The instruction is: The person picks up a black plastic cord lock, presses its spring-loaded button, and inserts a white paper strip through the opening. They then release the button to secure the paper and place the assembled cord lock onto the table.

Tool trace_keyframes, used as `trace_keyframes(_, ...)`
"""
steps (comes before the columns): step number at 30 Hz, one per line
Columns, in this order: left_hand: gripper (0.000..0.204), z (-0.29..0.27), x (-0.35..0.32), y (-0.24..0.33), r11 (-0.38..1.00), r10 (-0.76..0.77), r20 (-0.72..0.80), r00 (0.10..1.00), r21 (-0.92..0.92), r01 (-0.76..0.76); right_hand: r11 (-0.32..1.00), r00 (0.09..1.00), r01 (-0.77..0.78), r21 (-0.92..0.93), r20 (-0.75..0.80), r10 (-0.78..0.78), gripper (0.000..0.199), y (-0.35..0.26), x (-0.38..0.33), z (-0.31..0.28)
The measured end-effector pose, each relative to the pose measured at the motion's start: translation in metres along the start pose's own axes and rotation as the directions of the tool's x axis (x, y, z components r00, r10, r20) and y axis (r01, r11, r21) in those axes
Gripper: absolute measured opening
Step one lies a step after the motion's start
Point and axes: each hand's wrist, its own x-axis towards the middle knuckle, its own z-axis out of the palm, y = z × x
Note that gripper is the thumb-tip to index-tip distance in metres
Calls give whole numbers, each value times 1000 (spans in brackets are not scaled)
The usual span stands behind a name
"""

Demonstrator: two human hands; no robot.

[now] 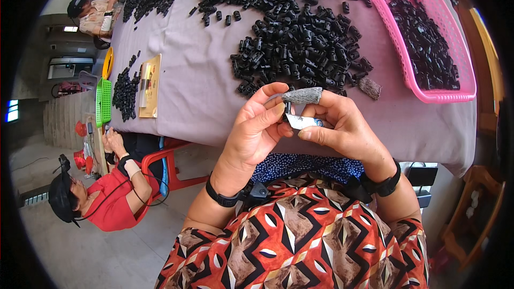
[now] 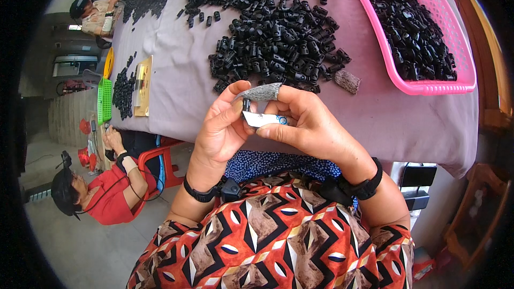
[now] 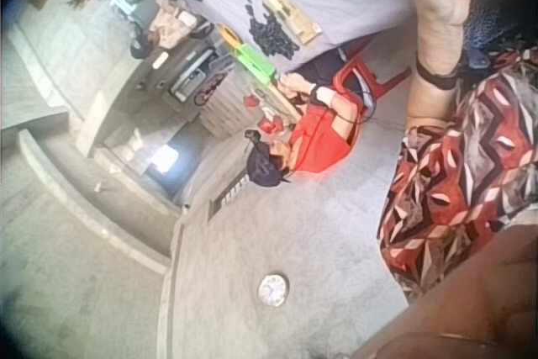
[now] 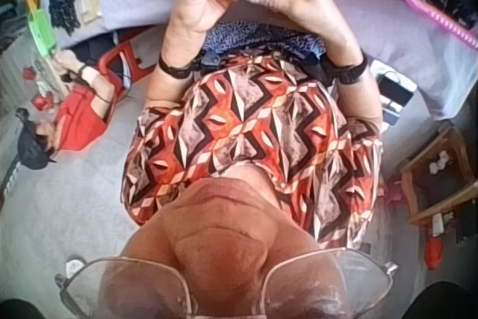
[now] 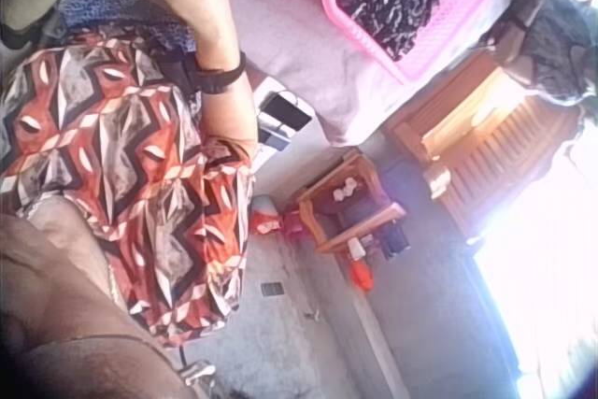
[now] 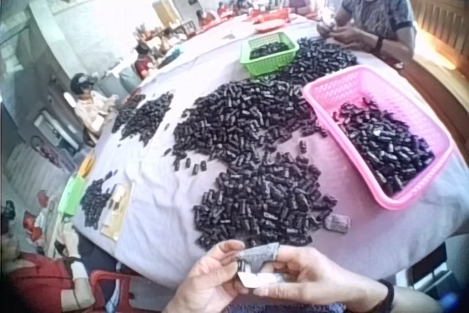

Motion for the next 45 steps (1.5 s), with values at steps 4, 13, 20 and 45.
trace_keyframes(4,35,-3,-2,1,1000,-1,49,999,30,0,1000,1000,10,16,4,-10,37,-2,1,1)
trace_keyframes(13,35,-2,-3,2,998,-3,52,999,64,-1,999,999,-45,26,-18,45,36,-6,0,2)
trace_keyframes(20,33,-2,-2,-1,1000,-16,53,998,-1,16,1000,1000,-12,15,15,12,36,-3,0,0)
trace_keyframes(45,37,-5,-1,-2,999,-48,132,990,-7,49,992,996,-77,96,-42,82,33,-14,1,3)
